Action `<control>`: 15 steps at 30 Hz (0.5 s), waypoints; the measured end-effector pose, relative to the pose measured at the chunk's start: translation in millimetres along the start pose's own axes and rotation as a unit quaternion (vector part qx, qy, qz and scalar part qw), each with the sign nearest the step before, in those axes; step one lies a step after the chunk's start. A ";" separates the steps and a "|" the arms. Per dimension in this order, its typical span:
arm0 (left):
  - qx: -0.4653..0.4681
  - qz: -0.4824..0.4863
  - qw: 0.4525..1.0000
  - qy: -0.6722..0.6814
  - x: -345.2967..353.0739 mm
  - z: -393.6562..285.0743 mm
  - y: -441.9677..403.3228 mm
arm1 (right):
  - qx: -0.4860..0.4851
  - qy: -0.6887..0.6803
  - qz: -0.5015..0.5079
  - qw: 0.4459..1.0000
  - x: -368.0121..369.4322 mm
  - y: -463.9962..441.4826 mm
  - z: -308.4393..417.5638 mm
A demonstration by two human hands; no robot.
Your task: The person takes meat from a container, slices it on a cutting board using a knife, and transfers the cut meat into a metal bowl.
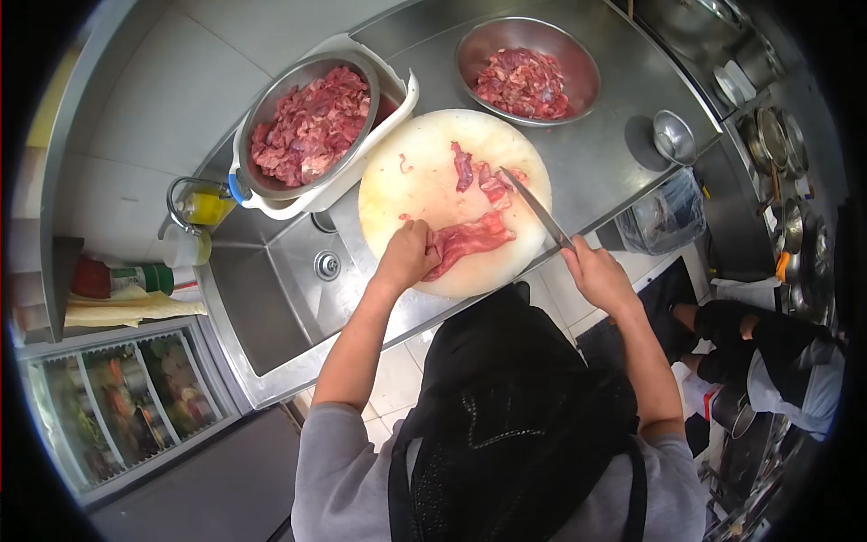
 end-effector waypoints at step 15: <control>-0.137 -0.074 0.834 0.530 -54.4 -9.4 -47.9 | -0.007 -0.031 -0.054 0.998 -1.8 11.0 -2.3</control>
Point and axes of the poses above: each hand's wrist, its own y-axis away from the middle knuckle, its own x-axis out of the palm, z = x × y, the point moved 10 cm from there along -y, towards the middle knuckle, and after that the axes turned 12 degrees about -z, right-handed, at the moved point
